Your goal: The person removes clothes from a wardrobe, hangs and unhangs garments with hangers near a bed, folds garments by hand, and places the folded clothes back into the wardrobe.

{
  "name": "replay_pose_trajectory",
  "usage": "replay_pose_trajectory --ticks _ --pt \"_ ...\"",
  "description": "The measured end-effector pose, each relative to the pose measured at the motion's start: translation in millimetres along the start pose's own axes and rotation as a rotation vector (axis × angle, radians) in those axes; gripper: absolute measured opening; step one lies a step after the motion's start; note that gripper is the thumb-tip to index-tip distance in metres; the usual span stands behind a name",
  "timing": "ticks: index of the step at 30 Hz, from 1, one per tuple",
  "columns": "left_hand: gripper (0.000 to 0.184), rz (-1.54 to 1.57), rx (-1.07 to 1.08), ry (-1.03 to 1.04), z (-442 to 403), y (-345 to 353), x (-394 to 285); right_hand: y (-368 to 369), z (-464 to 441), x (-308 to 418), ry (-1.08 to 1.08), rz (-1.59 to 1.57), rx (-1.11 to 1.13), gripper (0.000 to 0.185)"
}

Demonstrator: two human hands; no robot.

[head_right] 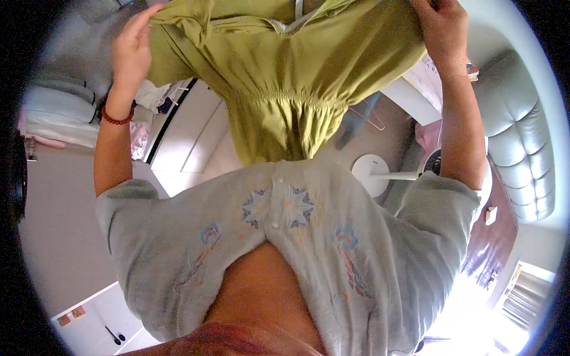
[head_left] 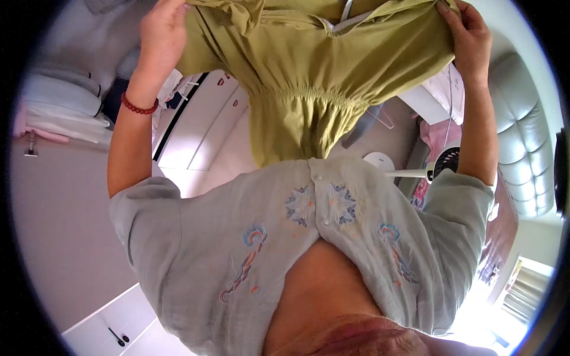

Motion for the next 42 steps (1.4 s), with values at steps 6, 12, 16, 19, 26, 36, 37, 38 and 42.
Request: replay_pose_trajectory --ticks 6,12,16,19,26,36,37,38,42 --pt "0.026 0.077 0.158 -0.059 -12 -32 -7 11 -5 30 -0.105 0.115 -0.103 0.003" --pt "0.015 0.299 0.016 0.031 -14 -71 -19 1 -16 82 -0.378 0.535 -0.252 0.022" --pt "0.026 0.054 0.014 -0.213 -30 -105 44 -31 -56 90 -0.658 0.682 -0.331 0.029" --pt "0.030 -0.018 0.180 -0.165 -31 -93 76 -9 -46 94 -0.632 0.820 -0.066 0.026" --pt "0.014 0.368 -0.095 -0.037 -35 -92 1 21 -35 101 -0.326 0.130 -0.022 0.027" --pt "0.014 0.797 0.013 -0.311 -27 -80 19 16 -47 91 -0.070 0.034 0.092 0.026" --pt "0.014 0.791 0.005 -0.304 -24 -84 22 24 -41 98 -0.061 0.011 -0.005 0.019" --pt "0.017 0.679 0.091 -0.265 -22 -86 23 17 -47 87 -0.069 0.006 -0.005 0.019" --pt "0.023 0.595 0.194 -0.276 -14 -83 36 -15 -69 47 -0.024 0.053 0.292 0.021"
Point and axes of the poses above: each hand's wrist, its own z-axis away from the middle knuckle, its own y-axis out of the palm, x = y × z, the point moved 3 cm from there along -z, towards the middle knuckle, and after that the axes turned 5 degrees about x, right-handed, at the moved point
